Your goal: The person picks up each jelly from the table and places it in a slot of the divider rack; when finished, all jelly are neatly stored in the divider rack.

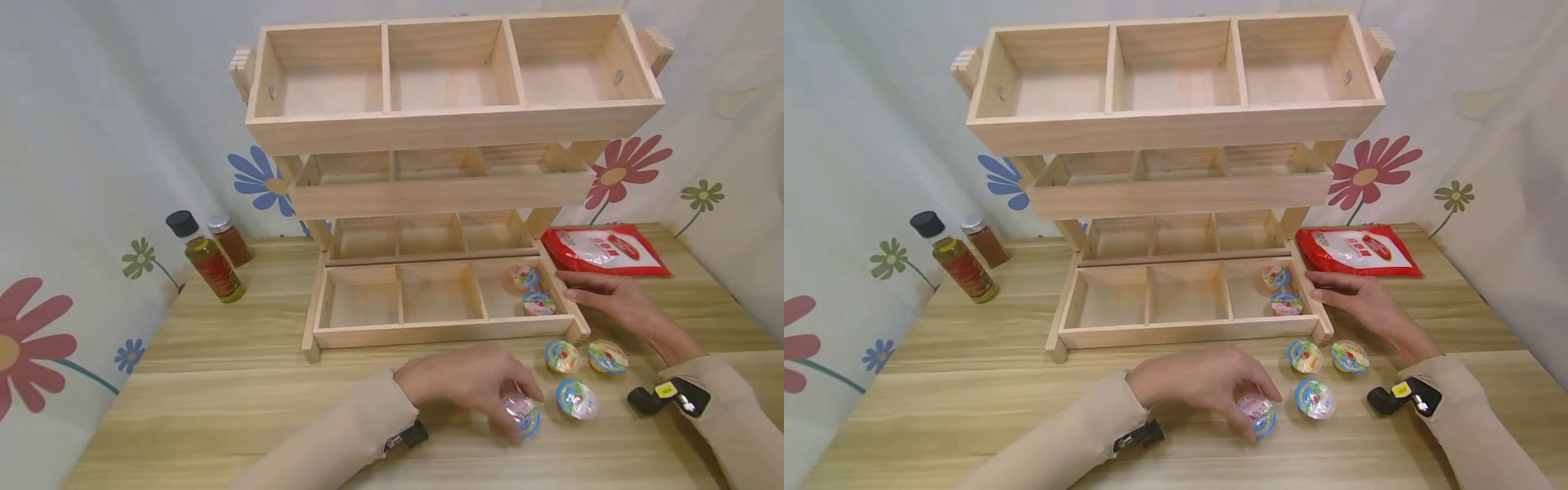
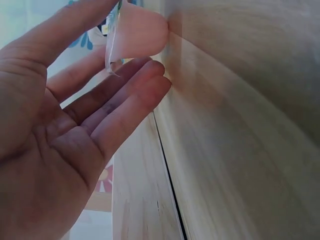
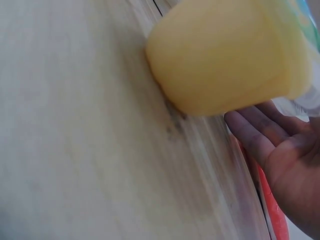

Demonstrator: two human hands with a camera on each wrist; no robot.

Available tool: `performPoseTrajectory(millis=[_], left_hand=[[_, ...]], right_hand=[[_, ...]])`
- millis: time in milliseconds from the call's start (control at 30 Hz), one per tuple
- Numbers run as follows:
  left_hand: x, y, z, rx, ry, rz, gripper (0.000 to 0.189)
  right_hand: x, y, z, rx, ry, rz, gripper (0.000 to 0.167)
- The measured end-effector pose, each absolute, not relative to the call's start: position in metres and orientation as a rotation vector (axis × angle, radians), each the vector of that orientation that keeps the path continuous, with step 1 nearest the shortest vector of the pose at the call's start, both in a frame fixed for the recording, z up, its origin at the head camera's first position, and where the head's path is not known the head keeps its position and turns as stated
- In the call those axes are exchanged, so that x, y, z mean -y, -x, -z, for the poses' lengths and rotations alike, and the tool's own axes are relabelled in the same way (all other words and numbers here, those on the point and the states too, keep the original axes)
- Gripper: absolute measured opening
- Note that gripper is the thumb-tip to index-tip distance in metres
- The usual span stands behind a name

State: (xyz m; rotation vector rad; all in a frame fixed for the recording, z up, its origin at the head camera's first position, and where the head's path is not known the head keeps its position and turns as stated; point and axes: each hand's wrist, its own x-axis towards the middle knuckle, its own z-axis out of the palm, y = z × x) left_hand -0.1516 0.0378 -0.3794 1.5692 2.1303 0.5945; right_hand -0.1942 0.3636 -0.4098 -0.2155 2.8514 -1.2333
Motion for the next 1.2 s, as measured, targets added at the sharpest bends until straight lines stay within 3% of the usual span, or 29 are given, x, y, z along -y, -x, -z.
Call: performPoseTrajectory(millis=[800, 1200], left_hand=[[-0.024, 0.166, 0.375, -2.226, -1.64, -0.701, 0.044], [-0.001, 0.185, 0.346, -2.296, -1.393, -0.976, 0.044]], right_hand=[[-0.365, 0.193, 0.408, -2.835, 0.199, 1.234, 0.057], [-0.362, 0.193, 0.41, -2.828, 0.215, 1.24, 0.057]])
